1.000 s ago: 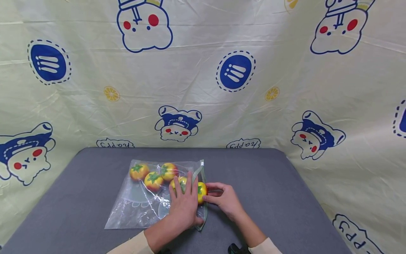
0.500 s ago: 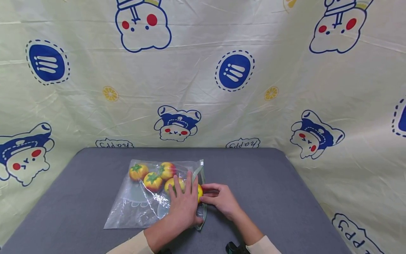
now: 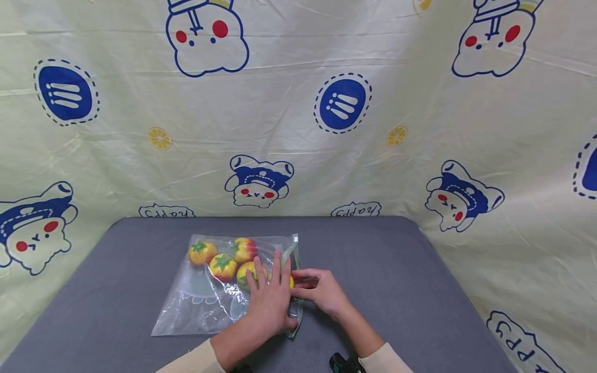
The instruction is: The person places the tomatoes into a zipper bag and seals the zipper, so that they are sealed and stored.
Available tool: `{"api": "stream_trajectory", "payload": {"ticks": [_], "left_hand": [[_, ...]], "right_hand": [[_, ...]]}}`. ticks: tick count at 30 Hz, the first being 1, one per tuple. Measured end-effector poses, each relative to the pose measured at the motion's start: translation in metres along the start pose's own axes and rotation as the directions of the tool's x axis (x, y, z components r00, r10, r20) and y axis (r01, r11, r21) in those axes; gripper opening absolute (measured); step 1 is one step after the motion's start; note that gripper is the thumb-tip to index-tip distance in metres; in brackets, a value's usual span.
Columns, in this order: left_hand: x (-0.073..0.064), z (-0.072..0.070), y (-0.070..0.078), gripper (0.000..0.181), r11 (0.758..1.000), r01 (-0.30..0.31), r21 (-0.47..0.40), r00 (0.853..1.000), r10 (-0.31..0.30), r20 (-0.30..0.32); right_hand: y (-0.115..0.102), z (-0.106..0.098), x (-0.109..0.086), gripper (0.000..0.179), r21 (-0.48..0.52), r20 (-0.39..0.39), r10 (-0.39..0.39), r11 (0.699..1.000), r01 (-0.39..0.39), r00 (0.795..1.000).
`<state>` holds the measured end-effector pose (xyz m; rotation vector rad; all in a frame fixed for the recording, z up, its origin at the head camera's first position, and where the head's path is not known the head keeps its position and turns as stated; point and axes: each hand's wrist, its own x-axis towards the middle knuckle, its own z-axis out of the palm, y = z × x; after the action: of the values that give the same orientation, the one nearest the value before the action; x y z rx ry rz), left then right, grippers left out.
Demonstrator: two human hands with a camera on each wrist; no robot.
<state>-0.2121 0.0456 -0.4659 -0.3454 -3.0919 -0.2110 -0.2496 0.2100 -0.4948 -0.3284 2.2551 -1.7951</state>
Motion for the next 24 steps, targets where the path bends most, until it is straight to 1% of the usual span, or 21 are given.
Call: {"api": "stream_trajectory", "payload": {"ticks": [4,8,14,24], "left_hand": [[-0.0007,-0.0004,-0.0004,0.136,1.000,-0.001,0.002,1.000,0.001,-0.009],[-0.0014,-0.0007,-0.0007,0.137,1.000,0.000,0.009,1.000,0.000,-0.015],[-0.0006,-0.0008,-0.0010,0.136,1.000,-0.002,0.005,1.000,0.002,-0.005],[-0.0005,-0.0001,-0.0007,0.137,1.000,-0.008,0.013,1.000,0.008,-0.004]], "right_hand": [[-0.0011,-0.0002,-0.0003,0.047,-0.006,0.013,-0.028,1.000,0.028,1.000],[-0.0022,-0.0014,-0.0011,0.044,-0.026,0.026,-0.037,0.999,0.038,0.999],[-0.0050,-0.0032,-0.0036,0.044,-0.060,0.038,-0.019,0.998,0.021,0.999],[-0.0046,-0.0048,-0.0057,0.044,-0.034,-0.002,-0.013,0.999,0.013,1.000]]}}
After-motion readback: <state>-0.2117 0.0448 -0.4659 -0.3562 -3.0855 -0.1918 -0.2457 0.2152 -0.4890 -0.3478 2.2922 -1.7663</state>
